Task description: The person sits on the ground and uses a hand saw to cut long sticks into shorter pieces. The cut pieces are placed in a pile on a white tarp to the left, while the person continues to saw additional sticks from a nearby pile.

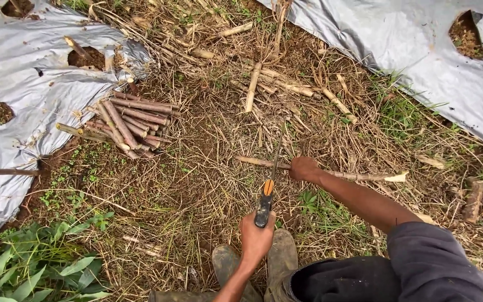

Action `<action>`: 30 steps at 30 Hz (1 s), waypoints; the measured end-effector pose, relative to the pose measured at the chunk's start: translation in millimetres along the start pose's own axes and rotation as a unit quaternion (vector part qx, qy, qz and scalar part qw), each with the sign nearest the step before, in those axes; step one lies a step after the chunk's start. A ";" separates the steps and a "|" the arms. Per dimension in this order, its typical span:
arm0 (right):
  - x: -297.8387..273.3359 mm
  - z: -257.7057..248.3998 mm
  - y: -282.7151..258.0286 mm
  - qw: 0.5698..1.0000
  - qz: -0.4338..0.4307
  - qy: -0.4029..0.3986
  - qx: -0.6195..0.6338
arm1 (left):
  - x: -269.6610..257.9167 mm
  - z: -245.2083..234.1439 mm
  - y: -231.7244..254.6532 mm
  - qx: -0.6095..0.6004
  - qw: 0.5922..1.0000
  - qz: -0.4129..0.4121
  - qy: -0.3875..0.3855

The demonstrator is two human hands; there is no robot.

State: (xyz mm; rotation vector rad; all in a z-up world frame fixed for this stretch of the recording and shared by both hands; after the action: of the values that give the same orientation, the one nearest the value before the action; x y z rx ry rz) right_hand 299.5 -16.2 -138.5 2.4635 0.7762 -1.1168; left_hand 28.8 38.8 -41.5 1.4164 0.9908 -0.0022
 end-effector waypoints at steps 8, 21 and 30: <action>8.6 28.1 -0.3 0.976 -0.114 0.148 0.109 | -5.1 -10.3 8.0 0.006 0.999 -0.033 0.017; 9.1 -2.2 -0.9 0.989 -0.089 0.079 -0.093 | -26.0 -1.4 6.9 0.042 0.999 -0.016 0.002; 10.9 -1.2 3.5 0.998 -0.054 0.030 -0.014 | -48.7 -24.1 29.3 0.061 0.992 -0.111 -0.027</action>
State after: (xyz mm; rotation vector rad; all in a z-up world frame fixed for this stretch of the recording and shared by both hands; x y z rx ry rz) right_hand 308.3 -14.7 -145.8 2.4678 0.9473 -1.0646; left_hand 1.1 38.4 13.6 1.4015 1.1139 -0.2674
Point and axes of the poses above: each hand's wrist, its own x-axis towards the middle knuckle, its own z-axis out of the palm, y = z × x, the point moved 8 cm from there along x, towards the middle knuckle, and after that the axes turned 6 degrees about -x, right-handed, at the moved point
